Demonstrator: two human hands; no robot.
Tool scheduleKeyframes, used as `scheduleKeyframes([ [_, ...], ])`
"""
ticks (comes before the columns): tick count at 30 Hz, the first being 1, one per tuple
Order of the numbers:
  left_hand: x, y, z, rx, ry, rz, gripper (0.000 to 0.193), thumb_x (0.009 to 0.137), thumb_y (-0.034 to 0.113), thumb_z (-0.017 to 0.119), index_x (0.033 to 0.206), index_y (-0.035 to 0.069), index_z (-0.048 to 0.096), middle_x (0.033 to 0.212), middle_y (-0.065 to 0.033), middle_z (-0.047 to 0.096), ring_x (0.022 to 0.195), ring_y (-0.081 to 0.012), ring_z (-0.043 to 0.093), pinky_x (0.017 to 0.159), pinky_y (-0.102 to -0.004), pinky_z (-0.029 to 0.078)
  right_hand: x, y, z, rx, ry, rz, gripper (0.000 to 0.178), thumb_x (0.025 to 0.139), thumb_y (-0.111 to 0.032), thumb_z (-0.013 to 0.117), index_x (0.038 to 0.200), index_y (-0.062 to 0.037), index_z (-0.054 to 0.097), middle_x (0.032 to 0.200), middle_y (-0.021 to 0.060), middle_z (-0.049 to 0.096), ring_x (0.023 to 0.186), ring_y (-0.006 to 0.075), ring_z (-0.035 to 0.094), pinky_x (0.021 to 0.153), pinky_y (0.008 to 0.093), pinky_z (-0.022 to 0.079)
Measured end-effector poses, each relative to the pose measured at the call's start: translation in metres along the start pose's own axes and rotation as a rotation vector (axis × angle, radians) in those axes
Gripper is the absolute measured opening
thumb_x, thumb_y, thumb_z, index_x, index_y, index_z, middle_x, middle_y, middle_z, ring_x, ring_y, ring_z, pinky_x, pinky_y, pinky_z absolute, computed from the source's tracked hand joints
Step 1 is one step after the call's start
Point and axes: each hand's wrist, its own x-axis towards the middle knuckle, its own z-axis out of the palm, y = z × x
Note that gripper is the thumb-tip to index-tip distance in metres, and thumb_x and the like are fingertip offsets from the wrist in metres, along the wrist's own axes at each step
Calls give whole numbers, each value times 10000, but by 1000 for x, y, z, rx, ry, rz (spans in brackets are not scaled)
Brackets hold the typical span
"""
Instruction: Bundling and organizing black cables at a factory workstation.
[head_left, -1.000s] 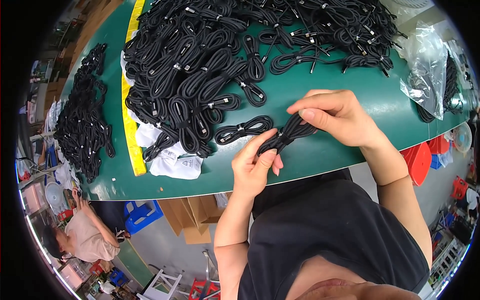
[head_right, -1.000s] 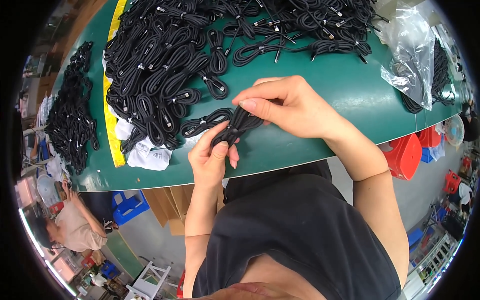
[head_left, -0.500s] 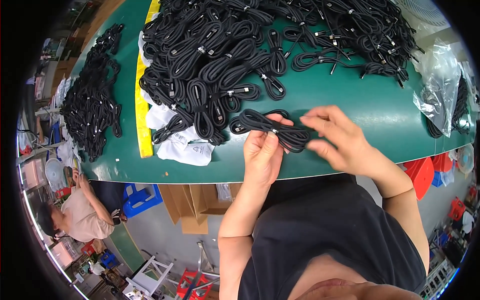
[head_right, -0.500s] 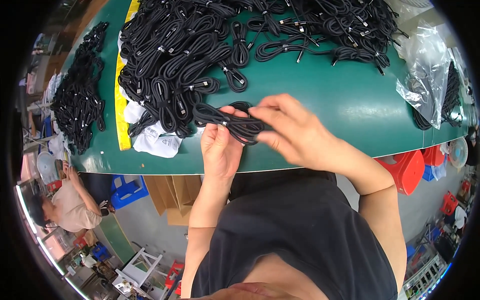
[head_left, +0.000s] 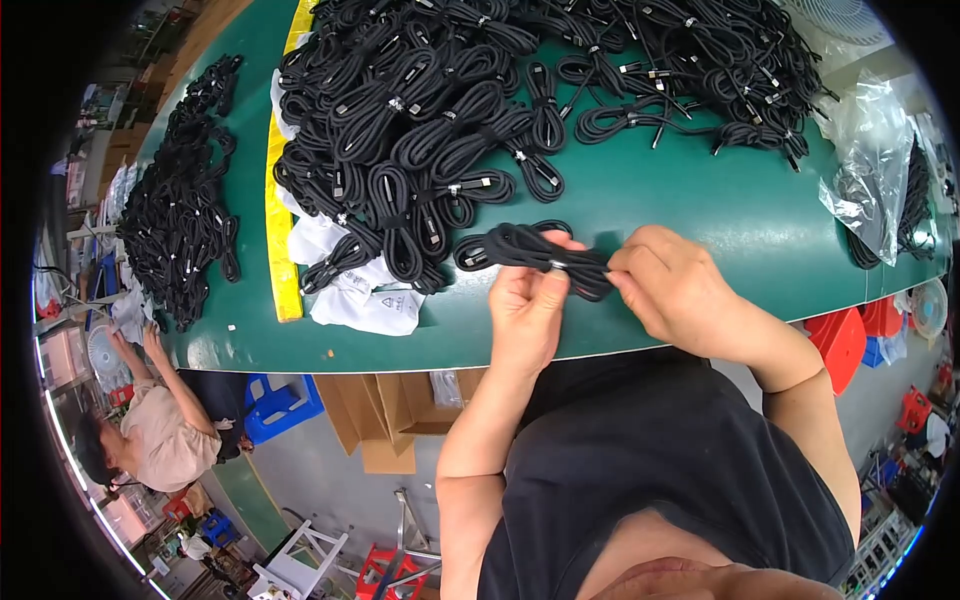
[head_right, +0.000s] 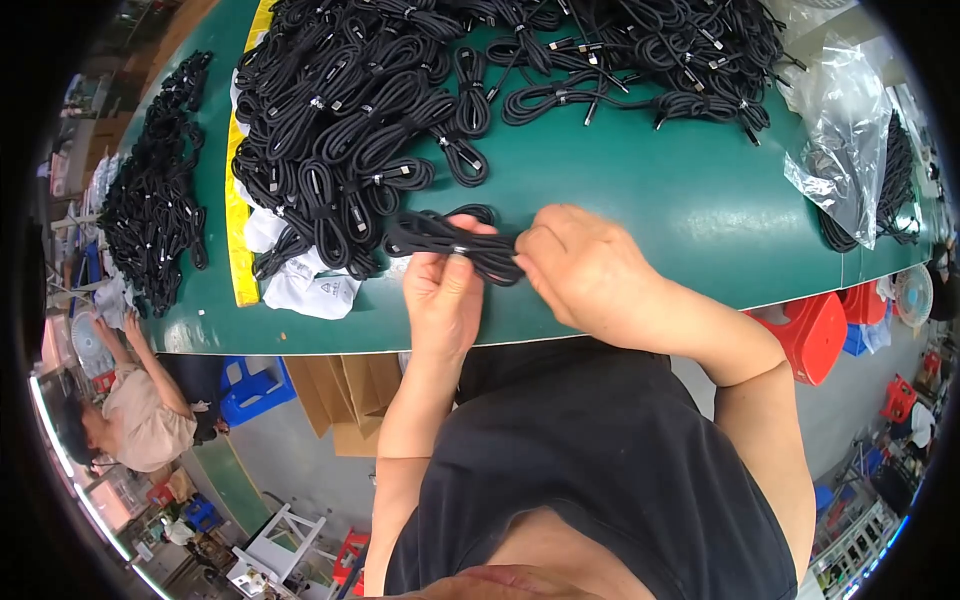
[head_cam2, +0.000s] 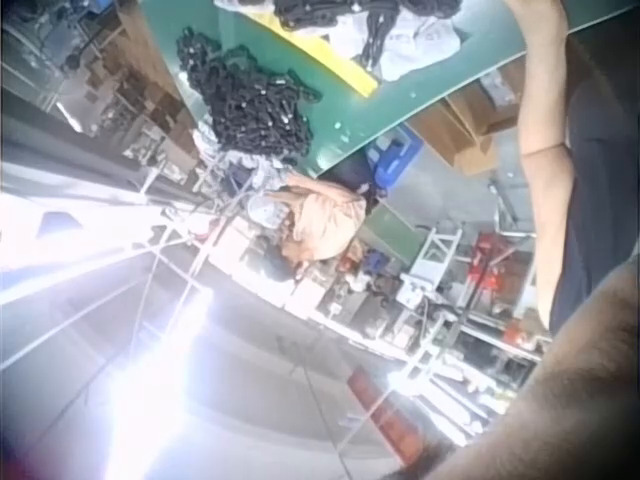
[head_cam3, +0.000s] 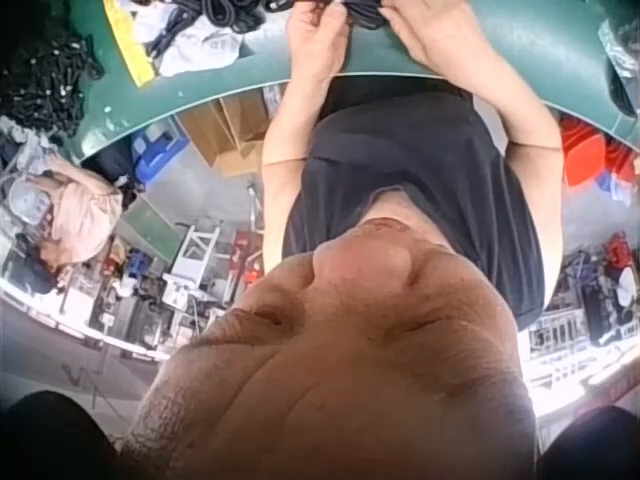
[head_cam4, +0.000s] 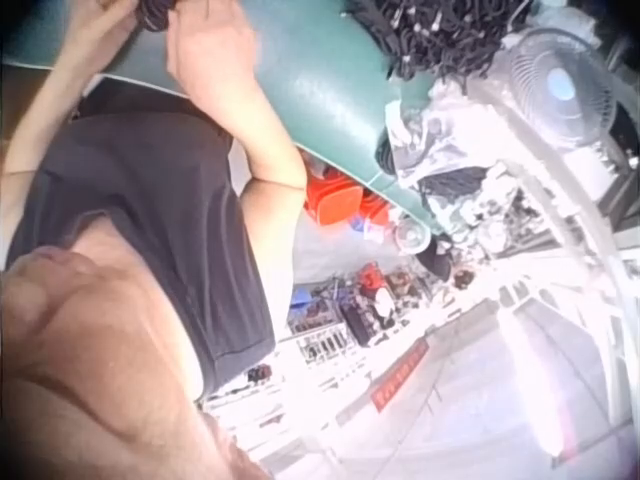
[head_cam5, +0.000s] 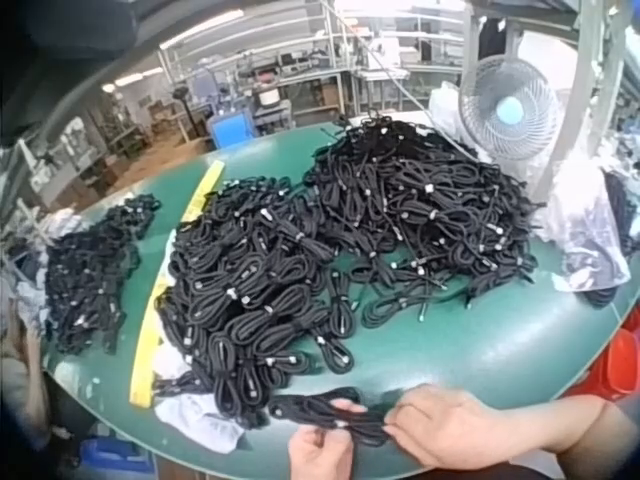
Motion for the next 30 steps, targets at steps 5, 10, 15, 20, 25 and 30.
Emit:
scheduleKeyframes([
  [5, -2, -2, 7, -28, -77, -57, 364, 823, 70, 609, 1158, 3, 480, 1081, -107, 549, 994, -182, 530, 891, -318, 413, 6, -7, -1, 47, 104, -53, 182, 716, -70, 647, 857, -26, 542, 762, 102, 512, 687, 274, 549, 560, 351, 474],
  [10, 3, 2, -4, -104, -21, 1, 392, 807, 62, 625, 1170, 8, 485, 1104, -111, 538, 988, -176, 528, 877, -315, 410, 3, -3, -12, 226, -50, 261, 306, 811, -165, 614, 1069, -17, 542, 818, 109, 565, 684, 233, 587, 603, 303, 487],
  [15, 5, 7, 0, -76, -65, -25, 450, 815, 83, 619, 1225, 17, 444, 1127, -136, 532, 879, -154, 537, 742, -277, 436, 2, 7, -8, 975, -160, 689, 353, 861, -213, 581, 1130, 8, 521, 835, 90, 608, 703, 126, 589, 595, 249, 473],
  [20, 12, 22, 1, -110, -79, 112, 404, 901, 218, 503, 1231, -1, 422, 1100, -212, 536, 670, -167, 553, 508, -240, 444, -3, 17, -3, 1005, 35, 627, 319, 862, -200, 582, 1099, 11, 547, 772, 75, 608, 650, 89, 574, 552, 227, 456],
  [25, 6, 17, -5, 142, -35, 58, 334, 920, 189, 464, 1171, -30, 449, 1062, -228, 556, 660, -204, 585, 513, -276, 482, -1, 12, -7, 426, 90, 481, 284, 857, -180, 586, 1086, -12, 561, 644, 46, 573, 545, 90, 537, 508, 236, 440],
  [30, 5, 20, 4, 129, 90, 17, 307, 931, 156, 432, 1176, -28, 453, 1070, -219, 543, 648, -204, 581, 510, -278, 484, 3, 22, -7, 527, 79, 389, 340, 857, -191, 578, 1138, -7, 524, 799, 91, 578, 663, 143, 559, 551, 242, 450],
])
